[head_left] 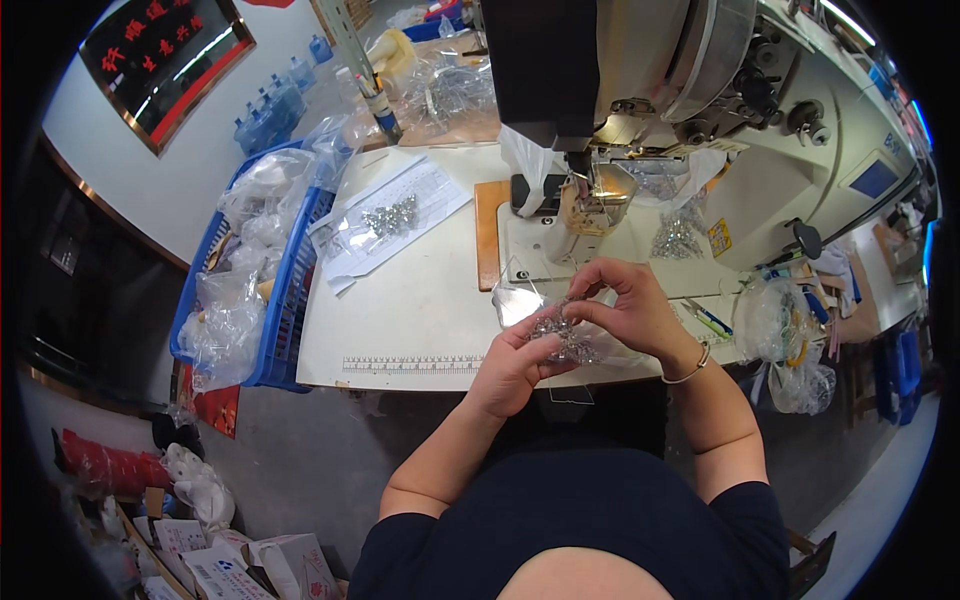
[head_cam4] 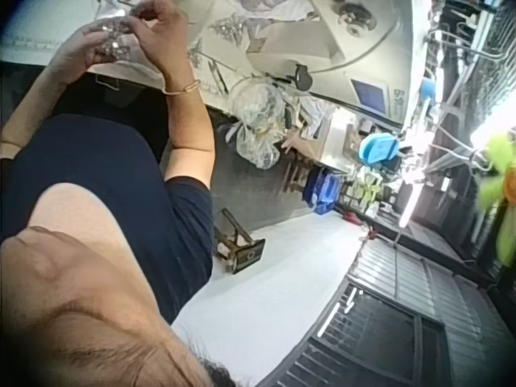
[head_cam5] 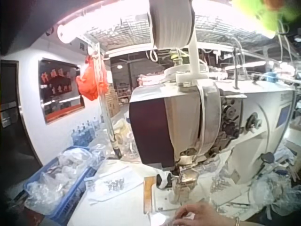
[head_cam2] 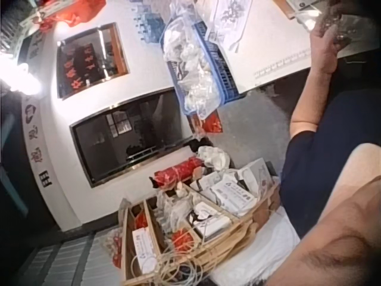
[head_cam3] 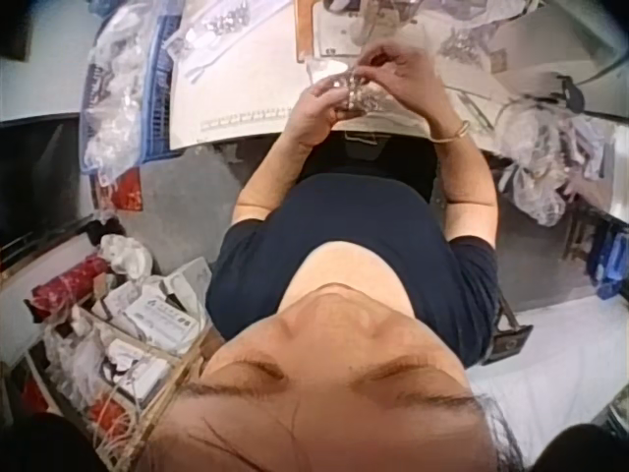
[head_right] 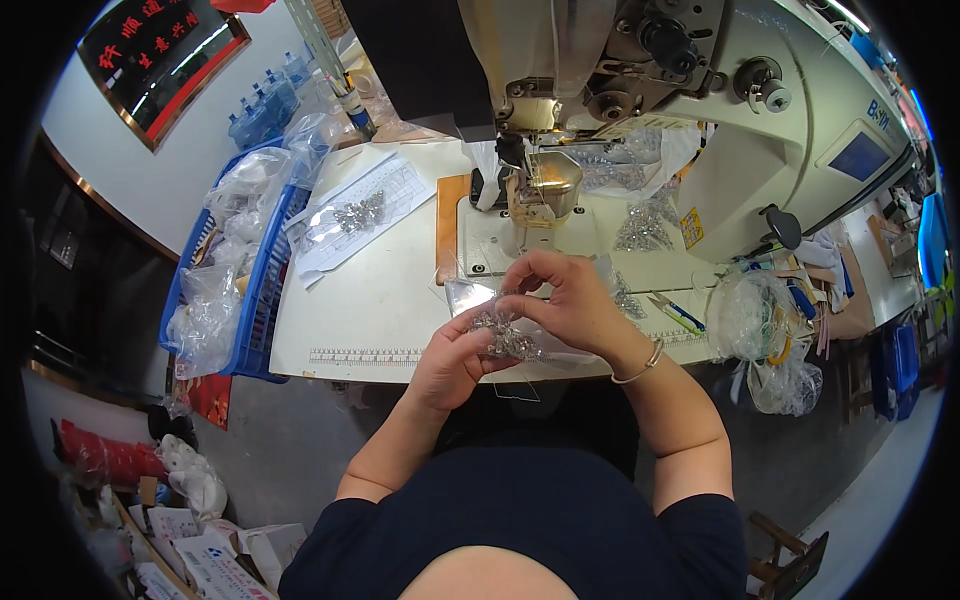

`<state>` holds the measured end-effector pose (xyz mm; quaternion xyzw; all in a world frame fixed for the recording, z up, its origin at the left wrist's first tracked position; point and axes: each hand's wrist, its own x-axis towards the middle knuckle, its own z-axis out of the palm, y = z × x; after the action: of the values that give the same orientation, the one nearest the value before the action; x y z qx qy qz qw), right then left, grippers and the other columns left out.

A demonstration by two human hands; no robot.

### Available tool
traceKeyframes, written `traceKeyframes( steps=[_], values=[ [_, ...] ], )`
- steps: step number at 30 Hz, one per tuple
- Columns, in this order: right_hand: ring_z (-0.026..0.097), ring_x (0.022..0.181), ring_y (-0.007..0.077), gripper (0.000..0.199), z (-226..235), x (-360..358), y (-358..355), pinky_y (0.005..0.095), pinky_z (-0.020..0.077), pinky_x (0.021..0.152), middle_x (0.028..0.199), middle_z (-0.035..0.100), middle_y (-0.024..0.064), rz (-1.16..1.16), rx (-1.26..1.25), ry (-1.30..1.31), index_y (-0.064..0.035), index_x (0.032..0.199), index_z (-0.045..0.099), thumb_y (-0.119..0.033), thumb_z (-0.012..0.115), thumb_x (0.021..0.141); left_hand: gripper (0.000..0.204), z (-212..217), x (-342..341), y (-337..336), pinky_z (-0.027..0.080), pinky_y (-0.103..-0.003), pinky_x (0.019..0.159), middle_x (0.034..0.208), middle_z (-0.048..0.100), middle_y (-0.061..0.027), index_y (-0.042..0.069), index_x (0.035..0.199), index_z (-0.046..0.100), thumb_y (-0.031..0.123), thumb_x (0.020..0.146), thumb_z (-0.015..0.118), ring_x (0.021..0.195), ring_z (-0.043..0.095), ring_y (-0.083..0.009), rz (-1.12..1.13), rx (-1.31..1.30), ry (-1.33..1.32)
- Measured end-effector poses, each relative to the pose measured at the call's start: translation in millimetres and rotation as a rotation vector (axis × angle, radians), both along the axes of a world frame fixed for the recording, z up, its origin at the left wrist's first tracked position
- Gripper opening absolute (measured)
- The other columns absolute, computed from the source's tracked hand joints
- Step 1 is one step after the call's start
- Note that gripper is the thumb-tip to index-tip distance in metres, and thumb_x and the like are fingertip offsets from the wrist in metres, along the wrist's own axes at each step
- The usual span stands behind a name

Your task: The person is sewing small, shiny, silver decorative pieces onto clear plastic bags using a sewing machine. They repeatedly pick up a bag, align the decorations under the needle, and stitch them in place. The person handles the bags and decorations by hand, occasionally adjusting the position of the items on the machine bed.

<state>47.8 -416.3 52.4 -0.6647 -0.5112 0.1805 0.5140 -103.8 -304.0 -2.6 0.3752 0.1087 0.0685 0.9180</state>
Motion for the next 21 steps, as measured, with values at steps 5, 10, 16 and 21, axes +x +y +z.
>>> traceKeyframes(
  steps=[5,10,16,21],
  values=[
    [0.061,0.072,0.0116,0.02,1.1,-6.5,-2.1,0.0245,0.0497,0.069,0.08,0.063,0.0031,-0.016,-0.005,0.004,-0.0033,0.084,0.061,-0.004,0.075,0.07,0.039,-7.9,5.4,-9.5,0.054,-0.039,0.083,0.103,0.061,-0.0102,-0.004,0.121,0.048,-0.001,0.083,0.056,0.094,0.062,-0.023,0.137,0.042,0.02],
    [0.057,0.073,0.0071,0.025,-7.5,3.5,-3.4,0.0222,0.0474,0.068,0.079,0.061,0.0003,-0.148,-0.101,0.366,-0.0023,0.09,0.062,-0.02,0.073,0.076,0.038,-18.7,2.4,-8.2,0.052,-0.046,0.084,0.105,0.06,-0.0146,-0.001,0.121,0.048,-0.001,0.084,0.053,0.094,0.062,-0.0305,0.217,-0.089,-0.088],
    [0.055,0.066,0.0073,0.021,-3.6,-3.9,-2.0,0.0232,0.0448,0.064,0.071,0.063,0.0004,0.18,-0.115,0.37,-0.0008,0.088,0.065,-0.019,0.069,0.077,0.034,-25.1,1.5,-4.5,0.05,-0.039,0.09,0.113,0.058,-0.0154,-0.004,0.119,0.05,-0.004,0.085,0.053,0.103,0.059,-0.024,0.17,-0.054,-0.206],
    [0.055,0.066,0.0069,0.014,-10.2,-2.4,-1.1,0.0223,0.0448,0.064,0.071,0.064,0.0018,0.104,-0.109,0.368,-0.0002,0.077,0.066,-0.013,0.07,0.076,0.032,-23.5,5.2,-9.8,0.05,-0.033,0.086,0.107,0.06,-0.0139,-0.008,0.117,0.051,-0.005,0.085,0.054,0.097,0.06,-0.0198,0.249,0.019,-0.129]
  ],
)
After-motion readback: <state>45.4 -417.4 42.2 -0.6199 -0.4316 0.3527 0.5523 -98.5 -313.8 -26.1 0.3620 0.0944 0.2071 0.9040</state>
